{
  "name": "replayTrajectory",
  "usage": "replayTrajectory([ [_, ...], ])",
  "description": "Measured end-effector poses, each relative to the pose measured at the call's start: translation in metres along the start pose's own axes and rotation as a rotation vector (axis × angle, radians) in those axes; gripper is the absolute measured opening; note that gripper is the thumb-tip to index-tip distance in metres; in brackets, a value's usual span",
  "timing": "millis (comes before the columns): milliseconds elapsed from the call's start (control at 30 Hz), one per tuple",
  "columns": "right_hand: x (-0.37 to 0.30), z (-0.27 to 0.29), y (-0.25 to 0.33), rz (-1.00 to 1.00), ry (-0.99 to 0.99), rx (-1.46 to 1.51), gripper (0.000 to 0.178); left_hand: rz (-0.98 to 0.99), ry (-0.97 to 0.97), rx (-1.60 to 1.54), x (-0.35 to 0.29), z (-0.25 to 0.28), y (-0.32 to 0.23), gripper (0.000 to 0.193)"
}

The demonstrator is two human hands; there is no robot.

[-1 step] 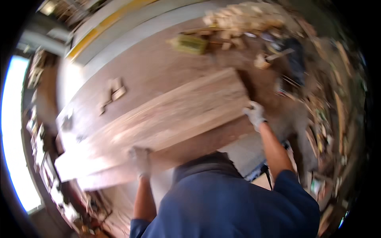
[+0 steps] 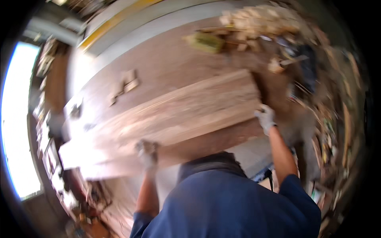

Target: The person arranges long wooden planks on a workbench and places small wooden blocks on top of them. They then walk to a nearby cart, pick up a measuring tape, and examine it before returning to the workbench to continue arranging the wood pieces.

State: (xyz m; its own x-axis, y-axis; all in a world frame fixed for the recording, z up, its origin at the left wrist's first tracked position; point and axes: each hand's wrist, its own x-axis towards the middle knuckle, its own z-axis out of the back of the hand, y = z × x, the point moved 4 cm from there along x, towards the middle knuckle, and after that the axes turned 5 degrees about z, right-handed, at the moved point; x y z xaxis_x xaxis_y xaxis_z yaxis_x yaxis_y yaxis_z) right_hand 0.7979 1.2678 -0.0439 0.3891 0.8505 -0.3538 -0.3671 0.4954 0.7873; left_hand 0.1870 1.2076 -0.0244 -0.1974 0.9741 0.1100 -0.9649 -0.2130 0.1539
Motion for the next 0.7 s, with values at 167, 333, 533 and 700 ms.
replayTrajectory([
  [167, 0.023, 0.0, -0.045, -0.009, -0.015, 0.091, 0.032, 0.399, 0.403, -0.353, 0.006, 0.011, -0.007, 0.08],
  [333, 0.032, 0.016, -0.031, -0.061, 0.189, -0.221, 0.024, 0.333, 0.294, -0.35, -0.014, 0.011, -0.025, 0.086],
  [533, 0.021, -0.003, 0.031, 0.166, 0.094, -0.431, 0.042, 0.303, 0.231, -0.374, -0.022, 0.017, -0.033, 0.082],
  [700, 0.034, -0.005, -0.018, 0.035, -0.036, -0.428, 0.062, 0.183, 0.258, -0.362, -0.013, 0.035, -0.028, 0.082],
])
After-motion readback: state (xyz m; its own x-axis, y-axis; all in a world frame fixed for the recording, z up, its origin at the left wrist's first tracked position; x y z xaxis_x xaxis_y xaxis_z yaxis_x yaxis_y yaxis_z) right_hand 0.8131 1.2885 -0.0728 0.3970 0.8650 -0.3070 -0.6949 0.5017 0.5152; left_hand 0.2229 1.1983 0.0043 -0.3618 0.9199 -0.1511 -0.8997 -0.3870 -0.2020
